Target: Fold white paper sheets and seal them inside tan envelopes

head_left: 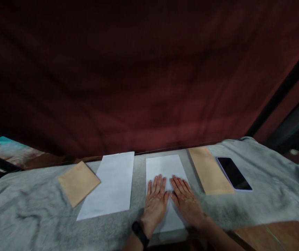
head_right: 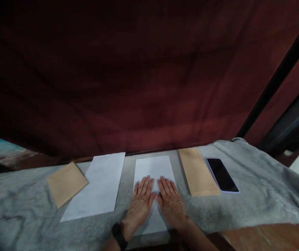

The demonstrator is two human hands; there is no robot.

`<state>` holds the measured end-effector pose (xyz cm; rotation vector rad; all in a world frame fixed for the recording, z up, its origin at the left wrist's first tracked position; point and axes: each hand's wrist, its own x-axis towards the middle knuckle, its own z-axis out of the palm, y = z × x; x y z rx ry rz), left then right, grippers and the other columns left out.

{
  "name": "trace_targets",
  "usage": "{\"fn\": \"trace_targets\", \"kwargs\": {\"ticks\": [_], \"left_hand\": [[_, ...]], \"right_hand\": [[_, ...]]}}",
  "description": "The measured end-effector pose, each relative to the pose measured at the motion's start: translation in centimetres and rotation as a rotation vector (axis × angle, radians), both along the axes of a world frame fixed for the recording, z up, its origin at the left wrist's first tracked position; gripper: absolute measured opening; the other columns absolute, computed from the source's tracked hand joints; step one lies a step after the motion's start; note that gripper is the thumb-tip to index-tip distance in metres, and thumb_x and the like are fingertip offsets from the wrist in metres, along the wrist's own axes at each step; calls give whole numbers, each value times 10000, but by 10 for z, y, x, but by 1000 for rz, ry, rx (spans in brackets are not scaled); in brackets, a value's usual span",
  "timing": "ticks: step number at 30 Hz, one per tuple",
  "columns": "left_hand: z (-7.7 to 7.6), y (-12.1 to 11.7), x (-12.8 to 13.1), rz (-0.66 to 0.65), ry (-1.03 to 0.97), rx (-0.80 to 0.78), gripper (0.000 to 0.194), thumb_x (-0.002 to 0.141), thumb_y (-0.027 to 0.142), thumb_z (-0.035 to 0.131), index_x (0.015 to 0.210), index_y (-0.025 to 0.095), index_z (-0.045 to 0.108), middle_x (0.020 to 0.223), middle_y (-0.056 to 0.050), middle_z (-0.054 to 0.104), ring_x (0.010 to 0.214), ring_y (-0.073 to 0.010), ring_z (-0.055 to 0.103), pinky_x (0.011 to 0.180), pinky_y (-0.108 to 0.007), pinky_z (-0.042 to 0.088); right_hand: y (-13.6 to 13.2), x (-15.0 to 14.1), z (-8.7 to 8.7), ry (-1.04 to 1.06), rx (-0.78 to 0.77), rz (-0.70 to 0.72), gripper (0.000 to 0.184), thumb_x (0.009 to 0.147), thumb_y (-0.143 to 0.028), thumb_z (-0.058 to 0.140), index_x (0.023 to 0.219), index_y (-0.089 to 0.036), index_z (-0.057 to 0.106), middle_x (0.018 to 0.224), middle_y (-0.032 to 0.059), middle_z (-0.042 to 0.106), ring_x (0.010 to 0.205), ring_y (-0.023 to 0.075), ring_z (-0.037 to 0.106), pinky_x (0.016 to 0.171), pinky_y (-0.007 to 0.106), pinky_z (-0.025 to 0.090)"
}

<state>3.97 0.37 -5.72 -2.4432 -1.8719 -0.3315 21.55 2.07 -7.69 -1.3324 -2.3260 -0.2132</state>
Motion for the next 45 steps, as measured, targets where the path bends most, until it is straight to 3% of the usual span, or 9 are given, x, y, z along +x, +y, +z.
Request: {"fn": "trace_targets", "kwargs": {"ticks": [10,14,16,21,27,31,38,42,45], "left_hand": [[20,-19,-37,117,73,-64,552,1021,416,389,1523,187,407,1598,-115,359,1479,-276,340,1186,-518,337],[41,-40,-32,-120,17,-175,740,916,530,569,1558,246,334,1647,-84,248,1523,-295,218,1214,-553,272],[51,-51,-26,-265,-22,-312,778,876,497,620,1563,308,307,1652,-36,235,1528,-267,211,1233,-556,228],[73,-61,-17,-262,-63,-528,792,795,246,600,1548,269,355,1654,-30,223,1533,-252,198,1252,-531,173],[90,-61,-27,-261,-145,-530,743,735,139,577,1463,265,496,1581,-29,424,1468,-233,366,1225,-436,281],[98,-54,-43,-171,-345,-422,391,844,156,492,1143,253,725,1218,-41,733,1130,-205,669,1023,-328,496],[113,-29,-60,46,-900,-190,251,856,413,615,852,207,759,854,-38,773,832,-214,716,780,-280,564],[105,-8,-60,268,-1177,-33,475,743,486,734,1103,178,710,975,-76,768,863,-236,712,779,-327,574],[88,4,-63,366,-1293,-109,639,723,480,747,1252,148,613,1025,-99,753,874,-241,712,775,-348,573]], "right_hand": [[-3,42,-5,-2,11,-84,565,1047,-462,358,1505,-144,443,1538,126,464,1392,267,467,1153,460,377],[-2,53,-11,1,3,-72,531,1042,-414,375,1500,-156,452,1518,119,496,1371,261,491,1139,457,397],[-1,56,-11,1,-22,-60,516,1034,-380,389,1496,-160,458,1514,116,502,1372,255,489,1135,451,405],[1,58,-7,-12,-87,-51,480,1011,-275,382,1463,-169,501,1510,92,511,1370,244,495,1128,441,425],[2,67,7,17,-194,27,513,942,-130,400,1435,-173,537,1486,106,535,1348,237,526,1130,441,439],[4,81,24,105,-359,137,635,831,-8,368,1402,-193,575,1469,85,557,1352,195,522,1143,396,428],[6,73,58,407,-632,196,366,921,-224,431,1142,-221,723,1272,84,695,1181,242,644,1020,380,493],[13,57,54,426,-726,13,385,971,-413,414,840,-196,704,797,65,738,772,237,707,721,323,520],[20,49,44,375,-690,-103,362,980,-389,401,822,-205,670,734,44,718,715,219,699,660,292,475]]}}
